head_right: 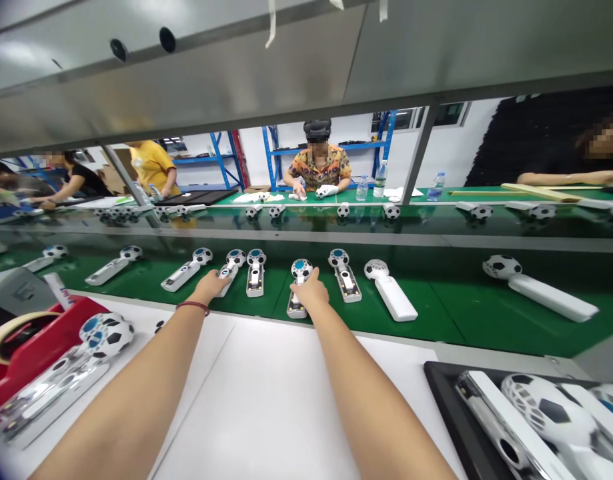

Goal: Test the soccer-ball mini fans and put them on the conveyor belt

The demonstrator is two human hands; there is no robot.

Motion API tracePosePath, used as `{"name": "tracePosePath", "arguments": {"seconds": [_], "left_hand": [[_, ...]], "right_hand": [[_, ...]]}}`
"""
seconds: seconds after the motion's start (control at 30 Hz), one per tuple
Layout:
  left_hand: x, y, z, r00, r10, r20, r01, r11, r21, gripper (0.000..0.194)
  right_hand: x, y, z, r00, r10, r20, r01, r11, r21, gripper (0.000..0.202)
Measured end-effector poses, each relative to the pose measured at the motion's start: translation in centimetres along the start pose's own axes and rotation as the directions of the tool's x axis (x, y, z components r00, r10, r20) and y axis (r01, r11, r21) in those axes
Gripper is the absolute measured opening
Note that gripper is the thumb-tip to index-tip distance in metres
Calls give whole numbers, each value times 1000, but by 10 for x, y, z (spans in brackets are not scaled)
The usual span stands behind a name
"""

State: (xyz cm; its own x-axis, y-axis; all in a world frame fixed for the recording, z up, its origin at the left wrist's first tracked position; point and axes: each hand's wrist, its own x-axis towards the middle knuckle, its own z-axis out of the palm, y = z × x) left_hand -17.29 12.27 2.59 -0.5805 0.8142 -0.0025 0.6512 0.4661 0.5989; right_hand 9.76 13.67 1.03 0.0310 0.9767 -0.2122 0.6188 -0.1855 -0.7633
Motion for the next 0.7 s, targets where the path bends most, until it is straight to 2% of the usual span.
{"name": "tracePosePath", "arguments": {"seconds": [0.07, 0.17, 0.2, 0.3, 0.33, 0.4, 0.47, 0.53, 0.6, 0.7], "left_hand": [[-3, 4, 10, 998, -42, 45, 46, 995, -90, 28], [-19, 17, 22, 993, -58, 101, 84, 957, -279, 27], [-28, 22, 24, 993, -47, 111, 83, 932, -352, 29], [-60, 37, 22, 992, 43, 121, 32, 829, -558, 38], [-72, 42, 19, 988, 92, 121, 4, 781, -625, 40], [-97, 54, 10, 970, 206, 128, -30, 623, -781, 43], [-120, 67, -1, 933, 323, 159, 46, 331, -942, 45], [-140, 82, -10, 890, 392, 232, 181, 162, -970, 46], [-157, 95, -14, 843, 423, 334, 318, 110, -942, 49], [-176, 102, -5, 780, 406, 477, 484, 92, -870, 54]], "right_hand": [[5, -4, -1, 998, 33, 48, -36, 998, 50, 77], [5, 1, -14, 991, 42, 127, -61, 988, 145, 34], [2, 5, -21, 986, 26, 167, -60, 977, 202, 27], [-16, 19, -46, 968, -90, 236, -18, 907, 420, 26], [-24, 22, -54, 960, -146, 237, 0, 852, 524, 26], [-40, 25, -69, 940, -259, 223, 8, 668, 744, 31], [-56, 23, -80, 924, -321, 207, -41, 454, 890, 38], [-70, 16, -89, 924, -317, 215, -103, 335, 936, 31], [-83, 7, -95, 924, -298, 238, -158, 269, 950, 29], [-101, -1, -100, 924, -281, 259, -212, 186, 959, 45]]}}
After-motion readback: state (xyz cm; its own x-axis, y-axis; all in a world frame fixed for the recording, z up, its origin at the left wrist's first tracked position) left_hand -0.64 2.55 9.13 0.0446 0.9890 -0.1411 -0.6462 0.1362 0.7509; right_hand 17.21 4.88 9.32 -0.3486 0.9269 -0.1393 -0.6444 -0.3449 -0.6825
